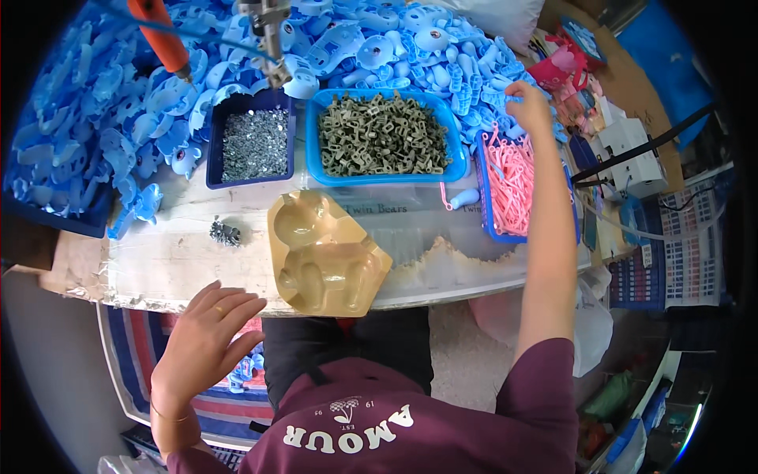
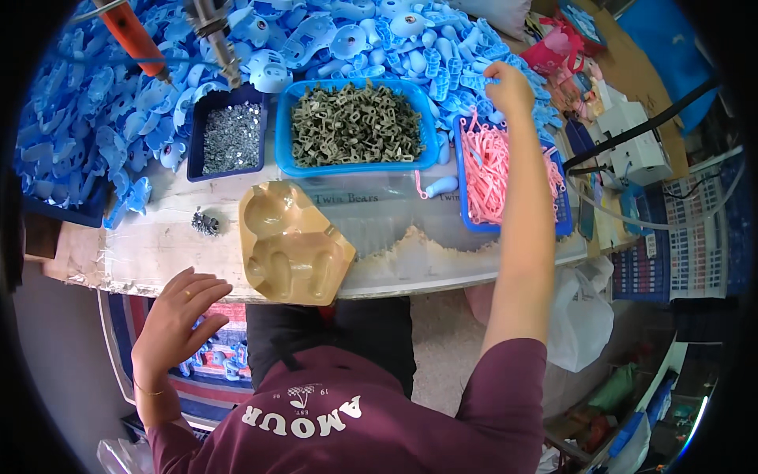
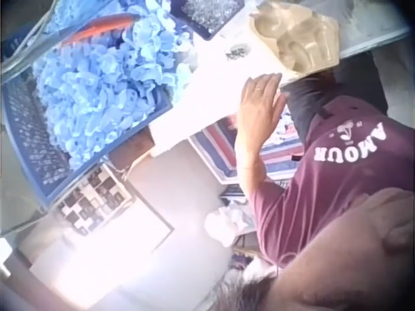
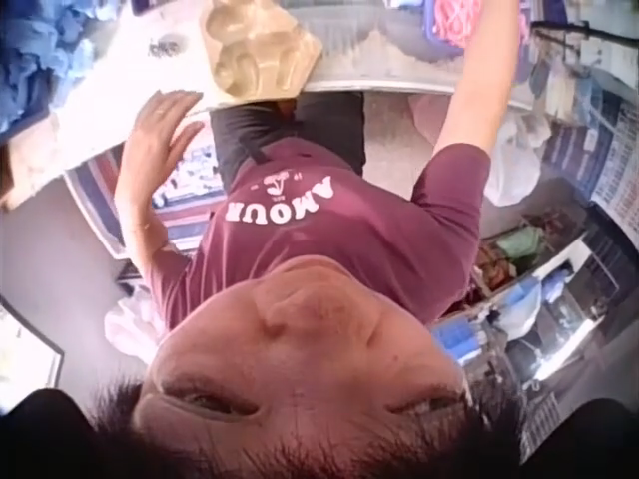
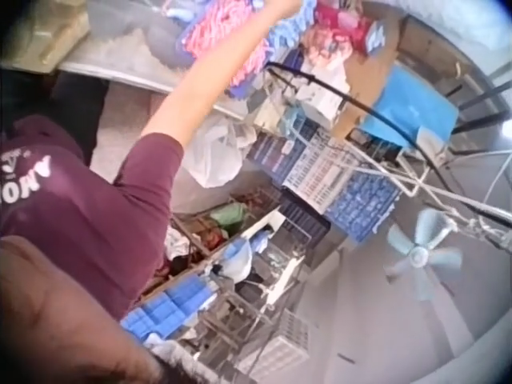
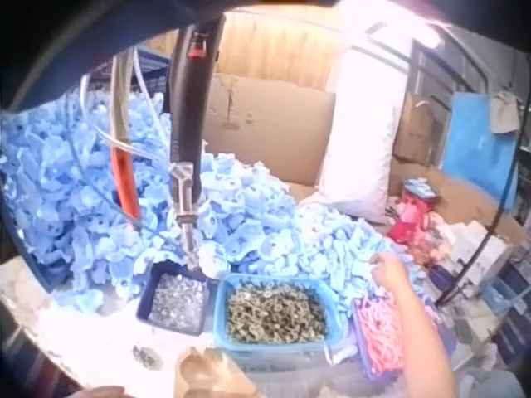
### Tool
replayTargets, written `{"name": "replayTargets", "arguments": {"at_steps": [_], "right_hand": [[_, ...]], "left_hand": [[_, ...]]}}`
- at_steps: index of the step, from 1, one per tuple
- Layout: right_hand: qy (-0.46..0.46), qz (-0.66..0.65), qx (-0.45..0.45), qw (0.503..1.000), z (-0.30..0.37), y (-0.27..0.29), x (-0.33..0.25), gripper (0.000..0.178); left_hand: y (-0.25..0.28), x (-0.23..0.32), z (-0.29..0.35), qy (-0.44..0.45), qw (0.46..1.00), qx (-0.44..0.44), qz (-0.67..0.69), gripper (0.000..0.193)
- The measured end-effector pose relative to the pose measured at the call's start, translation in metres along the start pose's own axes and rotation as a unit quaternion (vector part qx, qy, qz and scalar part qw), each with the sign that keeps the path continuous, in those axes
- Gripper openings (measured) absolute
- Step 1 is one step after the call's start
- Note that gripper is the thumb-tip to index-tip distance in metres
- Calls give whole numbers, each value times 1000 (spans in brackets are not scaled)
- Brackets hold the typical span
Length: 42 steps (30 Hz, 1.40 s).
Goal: Assembling small blue plastic hippo figures by placing parts and using a pneumatic screwdriver.
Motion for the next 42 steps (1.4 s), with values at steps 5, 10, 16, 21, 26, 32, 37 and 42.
{"name": "replayTargets", "arguments": {"at_steps": [5, 10, 16, 21, 26, 32, 37, 42], "right_hand": [[-105, -258, -113, 954, 20, 47, -12, 30], [-69, -468, -439, 764, 123, 42, -145, 20], [13, -495, -591, 636, 221, 38, -231, 23], [-95, -411, -319, 849, 100, 7, -120, 24], [-79, -156, 105, 979, 18, 24, 63, 20], [67, -61, -62, 994, 36, -10, 15, 37], [124, 18, -49, 991, 42, -6, 6, 33], [120, -63, 5, 991, 37, 10, -8, 26]], "left_hand": [[-19, 27, -38, -98, 994, 23, 32, 37], [-34, 74, -75, -207, 965, 154, 50, 55], [-69, 93, -75, -300, 934, 182, 68, 57], [-58, 79, -52, -271, 941, 194, 55, 55], [-58, 58, -41, -197, 959, 193, 71, 55], [-59, 45, -35, -145, 967, 192, 86, 50], [-62, 48, -38, -150, 966, 189, 95, 48], [-63, 48, -35, -151, 966, 187, 99, 47]]}}
Point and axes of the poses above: each hand's wrist, its own z-axis away from the middle knuckle, its own y-axis out of the back of the hand, x = y × z, the point moved 9 cm from there along -z, towards the middle knuckle, and after that the axes turned 13 degrees about x, right-handed, at the moved point
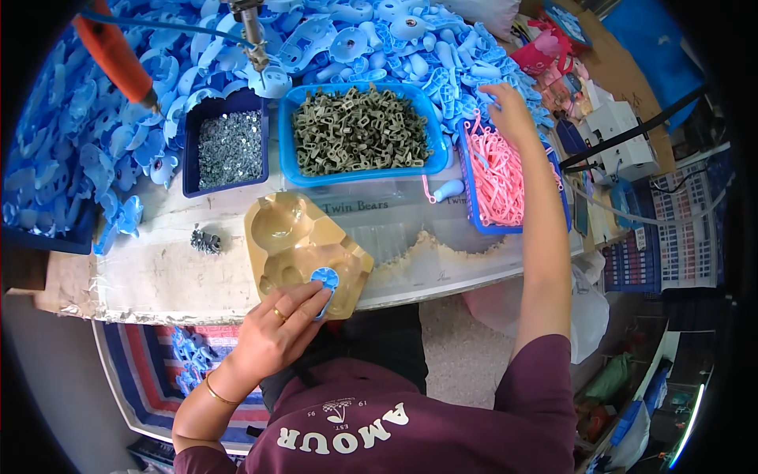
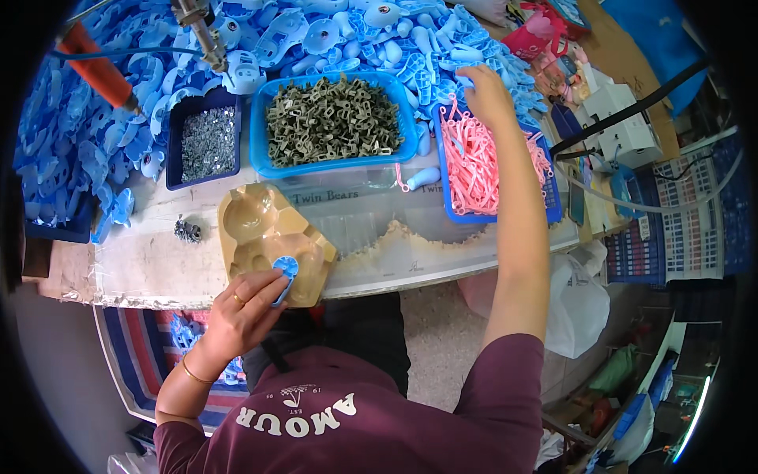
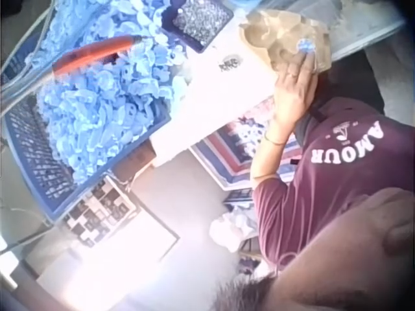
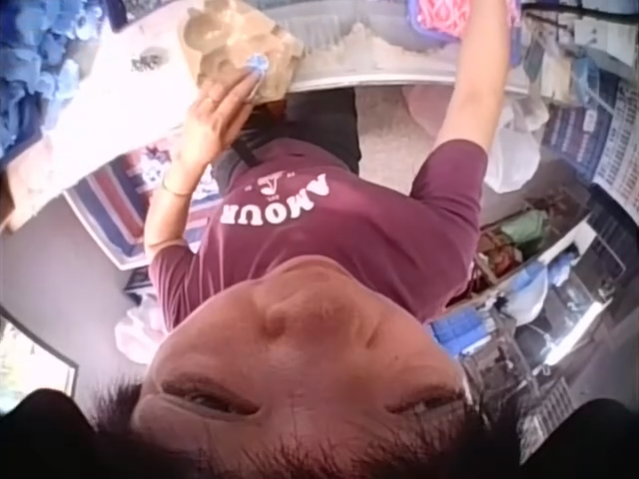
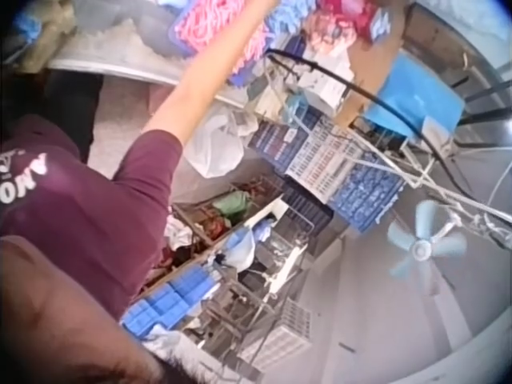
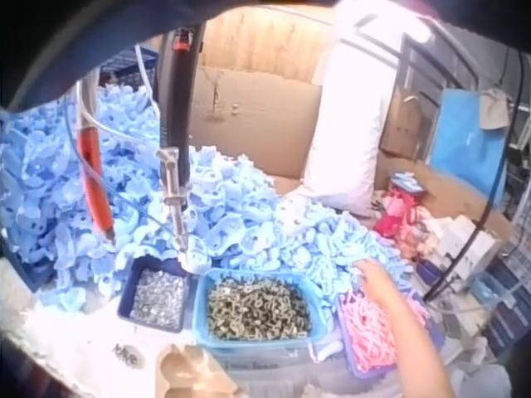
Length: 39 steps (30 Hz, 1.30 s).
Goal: Assembling small blue plastic hippo figures by placing parts and using a pneumatic screwdriver.
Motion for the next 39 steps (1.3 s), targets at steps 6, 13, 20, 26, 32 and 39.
{"name": "replayTargets", "arguments": {"at_steps": [6, 13, 20, 26, 32, 39], "right_hand": [[70, 174, -149, 971, 4, -30, -42, 31], [-7, -35, 36, 999, -16, 19, -11, 26], [-162, -403, -70, 898, 11, 22, -109, 31], [-224, -309, -399, 834, 102, 2, -249, 17], [44, -308, -399, 862, 134, -30, -342, 19], [113, -263, -348, 893, 147, -45, -362, 29]], "left_hand": [[0, 3, 5, 5, 1000, -6, -3, 47], [-12, 2, 13, -12, 999, -8, -33, 46], [-40, 0, 20, 18, 998, 10, -56, 48], [-47, 0, 31, 49, 992, 15, -114, 51], [-5, 23, 48, -81, 990, 103, -60, 42], [93, -110, 66, 94, 934, 175, -298, 33]]}}
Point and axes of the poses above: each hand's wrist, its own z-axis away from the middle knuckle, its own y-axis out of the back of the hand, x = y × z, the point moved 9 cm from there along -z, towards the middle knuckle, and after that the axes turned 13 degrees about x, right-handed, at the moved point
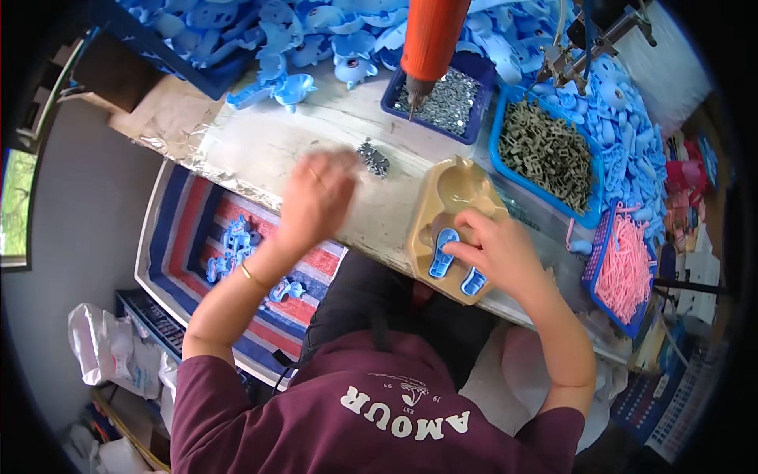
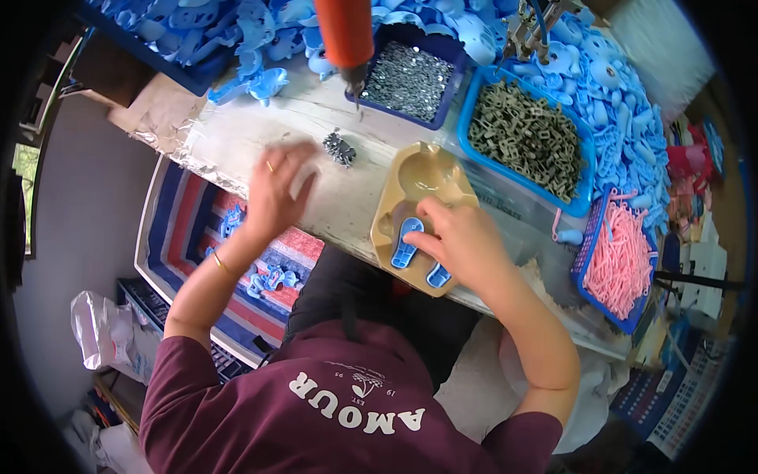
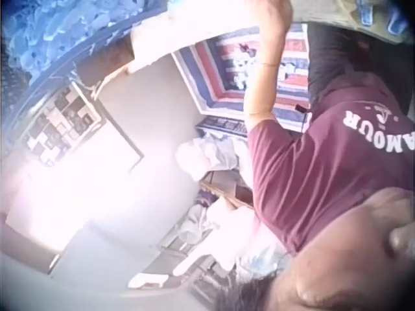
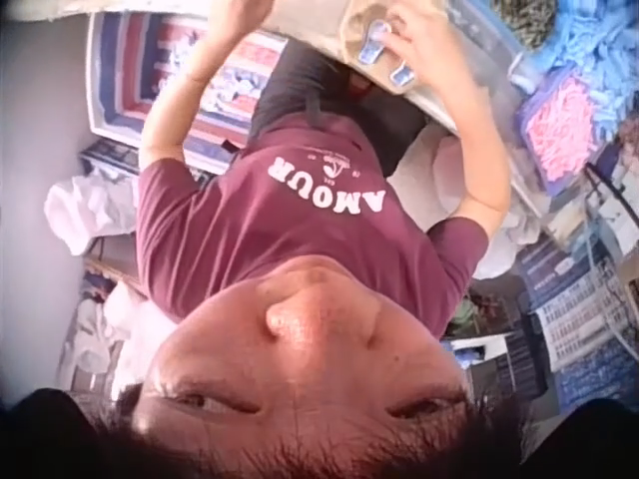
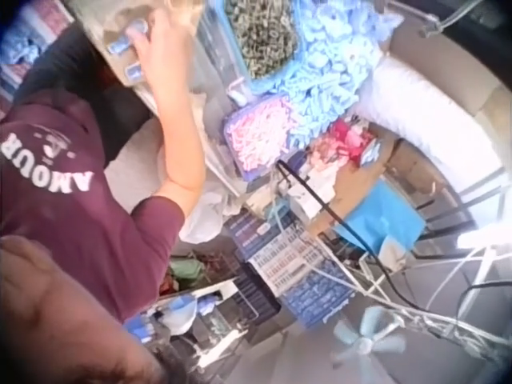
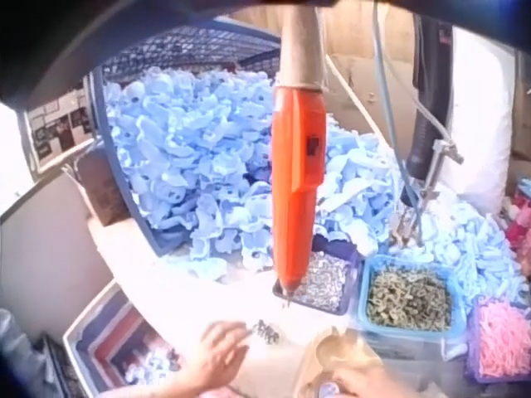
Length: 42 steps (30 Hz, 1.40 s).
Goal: Assembling small blue plastic hippo figures by placing parts and using a pneumatic screwdriver.
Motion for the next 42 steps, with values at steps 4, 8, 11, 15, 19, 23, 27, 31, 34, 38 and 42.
{"name": "replayTargets", "arguments": {"at_steps": [4, 8, 11, 15, 19, 23, 27, 31, 34, 38, 42], "right_hand": [[-13, -13, 40, 999, -3, 14, -10, 24], [-9, -14, 32, 999, -5, 11, -14, 16], [-11, -50, 45, 998, -2, 12, -12, 13], [-33, -100, 70, 992, 1, 19, -14, 12], [-79, -245, 99, 961, -5, 12, -21, 38], [-55, -308, 85, 946, 0, 11, -32, 67], [-1, -206, 148, 967, 23, 58, -38, 52], [97, 16, 248, 964, 45, 78, -46, 32], [139, 127, 251, 949, 47, 59, -47, 36], [137, 124, 159, 970, 43, 23, -43, 44], [106, 114, 153, 976, 49, 42, -31, 54]], "left_hand": [[0, -115, -13, 80, 981, 24, -173, 48], [-16, -161, -16, 122, 978, -68, -157, 32], [1, -144, -23, 101, 986, -35, -126, 21], [51, -135, -15, 338, 918, 89, 186, 18], [52, -77, -7, 465, 654, 99, 588, 21], [13, -7, 7, 473, 477, 6, 741, 45], [-17, 25, 14, 470, 575, -68, 667, 50], [-17, 37, 10, 359, 801, -113, 465, 50], [-20, 54, 2, 256, 868, -124, 407, 60], [-12, 83, -12, 86, 943, -94, 309, 80], [-15, 95, -11, 47, 951, -112, 283, 74]]}}
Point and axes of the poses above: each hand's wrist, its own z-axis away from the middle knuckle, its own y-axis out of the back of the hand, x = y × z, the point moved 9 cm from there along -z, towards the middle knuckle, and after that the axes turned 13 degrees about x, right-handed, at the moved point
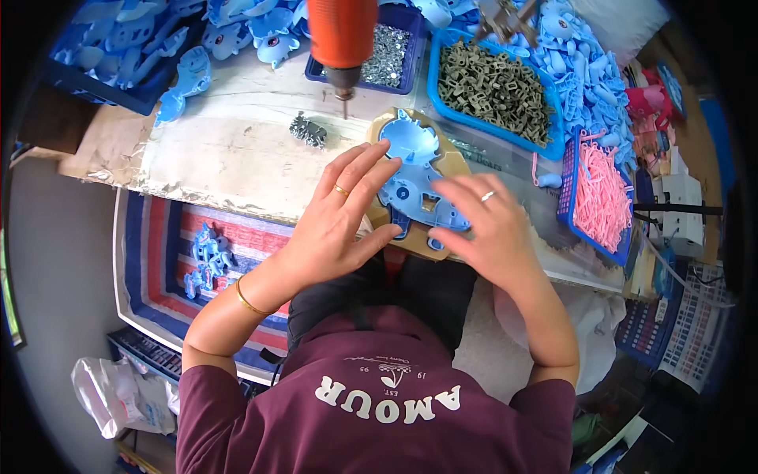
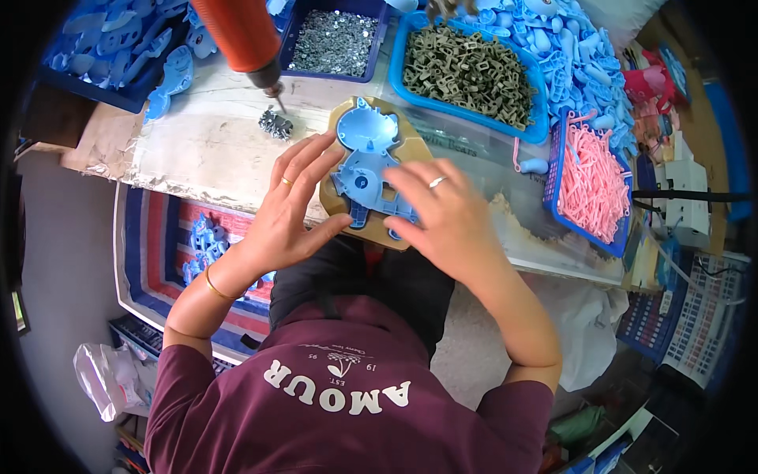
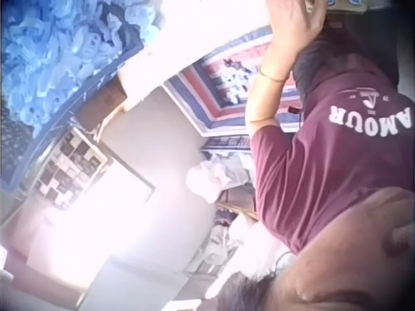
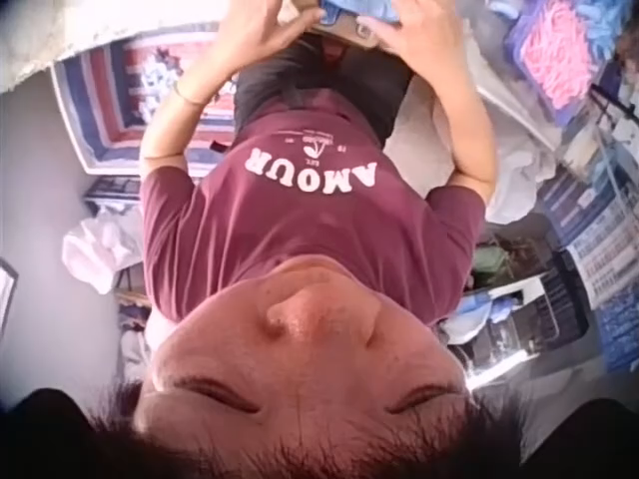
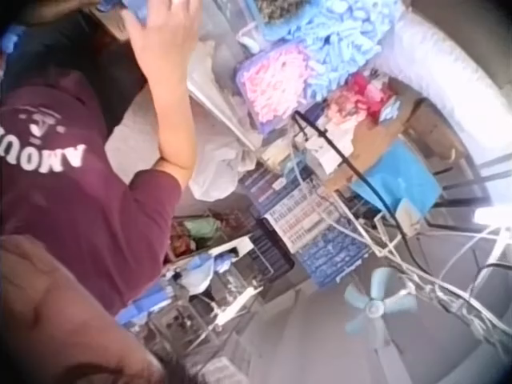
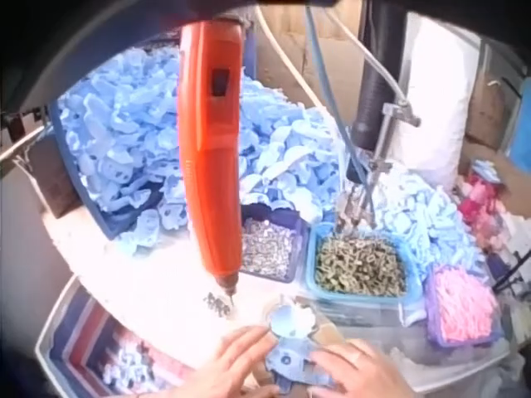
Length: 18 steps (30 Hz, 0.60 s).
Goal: Assembling small blue plastic hippo figures by placing parts and using a pneumatic screwdriver.
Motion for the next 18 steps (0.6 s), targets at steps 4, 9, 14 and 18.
{"name": "replayTargets", "arguments": {"at_steps": [4, 9, 14, 18], "right_hand": [[-106, -25, 7, 994, 15, 9, 31, 61], [-87, 1, -1, 996, 18, 1, 28, 59], [-81, 26, 22, 996, 19, 2, 26, 58], [-88, 35, 6, 995, 20, 0, 25, 57]], "left_hand": [[-18, 3, -3, -4, 999, -33, -14, 73], [-47, 10, -9, -40, 993, -78, -75, 69], [-60, 11, -10, -63, 988, -90, -106, 61], [-62, 15, -11, -73, 987, -92, -108, 60]]}}
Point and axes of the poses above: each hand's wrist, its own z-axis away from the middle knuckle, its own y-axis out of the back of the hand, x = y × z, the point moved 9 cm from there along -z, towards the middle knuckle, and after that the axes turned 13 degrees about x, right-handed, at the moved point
